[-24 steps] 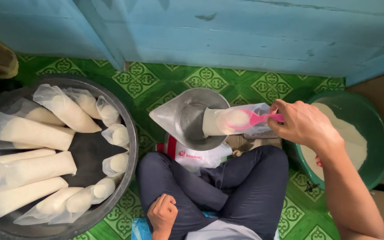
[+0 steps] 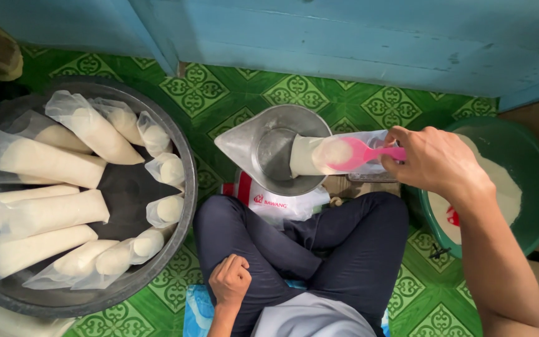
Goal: Scooping white powder from a large basin into a funnel to fill and weigh individual plastic bags.
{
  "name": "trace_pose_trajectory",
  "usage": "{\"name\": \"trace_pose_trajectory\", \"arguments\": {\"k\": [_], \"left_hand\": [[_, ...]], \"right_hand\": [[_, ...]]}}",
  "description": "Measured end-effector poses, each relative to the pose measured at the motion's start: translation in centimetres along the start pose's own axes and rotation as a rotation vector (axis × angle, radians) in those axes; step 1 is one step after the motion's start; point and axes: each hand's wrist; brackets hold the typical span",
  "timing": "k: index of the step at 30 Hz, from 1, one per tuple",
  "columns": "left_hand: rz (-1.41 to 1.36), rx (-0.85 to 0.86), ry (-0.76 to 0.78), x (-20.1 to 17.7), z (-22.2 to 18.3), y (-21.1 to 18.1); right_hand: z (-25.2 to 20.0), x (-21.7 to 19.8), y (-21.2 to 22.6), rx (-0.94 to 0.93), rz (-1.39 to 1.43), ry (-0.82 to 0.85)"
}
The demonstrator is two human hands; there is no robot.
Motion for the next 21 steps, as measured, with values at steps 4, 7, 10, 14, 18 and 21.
{"name": "trace_pose_trajectory", "arguments": {"k": [4, 7, 10, 14, 18, 21], "left_hand": [[-0.014, 0.000, 0.002, -0.1, 0.0, -0.1], [-0.015, 0.007, -0.007, -0.1, 0.1, -0.2], [-0.004, 0.016, -0.024, -0.1, 0.1, -0.2], [0.000, 0.015, -0.013, 0.0, 0.0, -0.1], [0.027, 0.025, -0.042, 0.0, 0.0, -0.1], [0.023, 0.008, -0.034, 0.2, -0.2, 0.0]], "right_hand": [[-0.3, 0.1, -0.3, -0.027, -0.016, 0.000], [-0.4, 0.4, -0.6, -0.073, -0.055, -0.041], [-0.6, 0.4, -0.6, -0.065, -0.070, -0.025], [-1.0, 0.9, -0.9, -0.086, -0.131, -0.038], [-1.3, 1.2, -1.0, -0.091, -0.168, -0.049], [-1.5, 2.0, -1.4, -0.113, -0.242, -0.129]]}}
Point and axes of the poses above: each hand's wrist, its own z-axis towards the middle knuckle, its own x-axis out of the palm, y = z × x, and after that the axes turned 15 degrees about -x, right-handed
